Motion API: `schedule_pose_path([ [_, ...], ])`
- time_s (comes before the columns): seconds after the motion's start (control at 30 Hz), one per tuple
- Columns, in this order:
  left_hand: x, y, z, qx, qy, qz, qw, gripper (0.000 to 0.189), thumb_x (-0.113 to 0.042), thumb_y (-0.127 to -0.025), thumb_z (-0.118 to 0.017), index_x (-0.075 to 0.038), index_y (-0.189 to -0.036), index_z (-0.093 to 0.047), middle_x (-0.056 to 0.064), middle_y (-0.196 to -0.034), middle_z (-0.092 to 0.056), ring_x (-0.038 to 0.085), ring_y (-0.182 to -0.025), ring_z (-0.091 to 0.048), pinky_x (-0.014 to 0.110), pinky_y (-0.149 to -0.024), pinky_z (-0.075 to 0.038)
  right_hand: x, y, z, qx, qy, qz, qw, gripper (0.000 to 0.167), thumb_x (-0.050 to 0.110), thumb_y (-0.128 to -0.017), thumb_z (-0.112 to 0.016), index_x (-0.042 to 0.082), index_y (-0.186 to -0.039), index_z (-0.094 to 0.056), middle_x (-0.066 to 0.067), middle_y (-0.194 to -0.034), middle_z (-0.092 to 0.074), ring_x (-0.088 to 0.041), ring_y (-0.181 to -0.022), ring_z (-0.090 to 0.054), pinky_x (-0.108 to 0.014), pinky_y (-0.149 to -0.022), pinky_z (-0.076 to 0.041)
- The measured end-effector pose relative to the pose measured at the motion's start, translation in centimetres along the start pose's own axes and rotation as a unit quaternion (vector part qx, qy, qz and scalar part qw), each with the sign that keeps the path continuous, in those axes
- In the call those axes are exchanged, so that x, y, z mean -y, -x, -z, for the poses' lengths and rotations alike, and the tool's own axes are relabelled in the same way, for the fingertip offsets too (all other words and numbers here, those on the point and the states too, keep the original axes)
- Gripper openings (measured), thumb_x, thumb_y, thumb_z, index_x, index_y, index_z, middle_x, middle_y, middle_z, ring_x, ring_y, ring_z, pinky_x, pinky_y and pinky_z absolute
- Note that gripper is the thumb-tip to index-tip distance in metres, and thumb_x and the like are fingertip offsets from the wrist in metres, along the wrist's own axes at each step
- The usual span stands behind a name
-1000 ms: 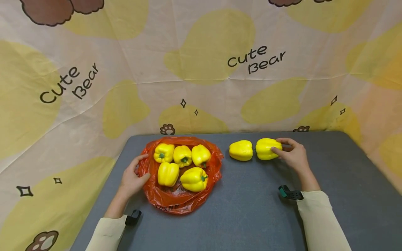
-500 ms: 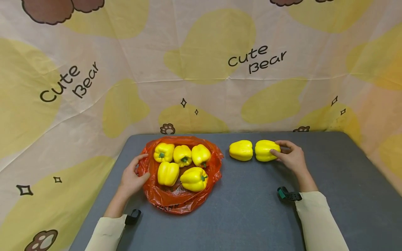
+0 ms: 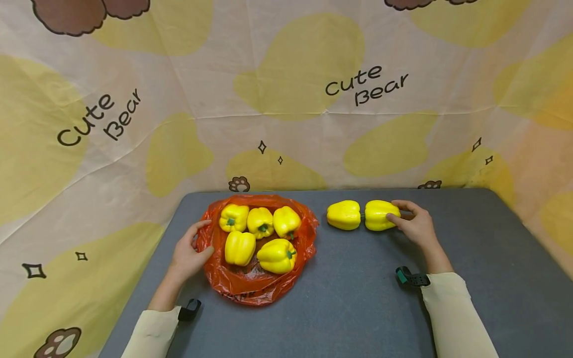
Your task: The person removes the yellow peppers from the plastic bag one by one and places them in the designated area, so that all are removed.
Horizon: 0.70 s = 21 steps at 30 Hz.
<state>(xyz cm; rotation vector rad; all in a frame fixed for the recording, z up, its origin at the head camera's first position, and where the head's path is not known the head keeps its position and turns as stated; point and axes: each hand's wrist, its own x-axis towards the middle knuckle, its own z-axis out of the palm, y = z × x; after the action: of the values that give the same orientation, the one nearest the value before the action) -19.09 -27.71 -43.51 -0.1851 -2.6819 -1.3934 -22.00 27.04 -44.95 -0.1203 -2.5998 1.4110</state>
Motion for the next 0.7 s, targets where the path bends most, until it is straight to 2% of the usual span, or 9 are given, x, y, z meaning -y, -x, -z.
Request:
schedule_pose_path([
  [0.07, 0.04, 0.03, -0.01, -0.003, 0.004, 0.0, 1.0, 0.063, -0.003, -0.082, -0.066, -0.014, -0.14, -0.044, 0.021, -0.132, -0.051, 0.027, -0.088, -0.068, 0.025, -0.065, -0.058, -0.05, 0.01, 0.02, 0.002, 0.003, 0.001, 1.0, 0.055, 0.032, -0.09, -0.065, 0.001, -0.134, -0.052, -0.026, -0.134, -0.051, -0.046, -0.115, -0.057, -0.011, -0.063, -0.049],
  [0.3, -0.13, 0.06, -0.03, -0.013, 0.013, -0.007, 0.9998, 0.061, 0.001, -0.08, -0.065, -0.012, -0.137, -0.047, 0.024, -0.123, -0.056, 0.009, -0.076, -0.065, 0.021, -0.06, -0.055, -0.25, 0.05, -0.03, 0.002, 0.009, -0.02, 0.9998, 0.054, 0.033, -0.091, -0.064, 0.005, -0.136, -0.052, -0.023, -0.136, -0.051, -0.044, -0.116, -0.056, -0.014, -0.064, -0.049],
  [0.5, -0.15, -0.01, 0.05, -0.012, 0.003, -0.009, 0.9999, 0.06, 0.0, -0.08, -0.064, -0.011, -0.137, -0.047, 0.025, -0.123, -0.056, 0.013, -0.078, -0.066, 0.02, -0.061, -0.054, -0.24, 0.09, 0.18, 0.005, 0.02, -0.017, 0.9996, 0.055, 0.035, -0.091, -0.064, 0.005, -0.135, -0.053, -0.023, -0.137, -0.051, -0.044, -0.117, -0.055, -0.016, -0.069, -0.047],
  [0.6, -0.1, -0.06, 0.08, -0.013, 0.0, -0.01, 0.9999, 0.06, -0.001, -0.08, -0.064, -0.011, -0.136, -0.047, 0.025, -0.123, -0.056, 0.011, -0.079, -0.065, 0.02, -0.062, -0.054, -0.14, 0.12, 0.33, 0.002, 0.029, -0.005, 0.9996, 0.054, 0.034, -0.091, -0.063, 0.005, -0.135, -0.054, -0.023, -0.137, -0.052, -0.046, -0.117, -0.055, -0.026, -0.076, -0.05],
  [0.7, -0.04, -0.1, 0.09, -0.013, -0.001, -0.012, 0.9998, 0.059, -0.001, -0.08, -0.064, -0.01, -0.136, -0.047, 0.025, -0.123, -0.056, 0.008, -0.078, -0.065, 0.02, -0.062, -0.054, 0.1, 0.19, 0.46, 0.0, 0.032, 0.007, 0.9995, 0.053, 0.033, -0.092, -0.063, 0.004, -0.135, -0.053, -0.025, -0.137, -0.05, -0.05, -0.118, -0.052, -0.046, -0.085, -0.053],
])
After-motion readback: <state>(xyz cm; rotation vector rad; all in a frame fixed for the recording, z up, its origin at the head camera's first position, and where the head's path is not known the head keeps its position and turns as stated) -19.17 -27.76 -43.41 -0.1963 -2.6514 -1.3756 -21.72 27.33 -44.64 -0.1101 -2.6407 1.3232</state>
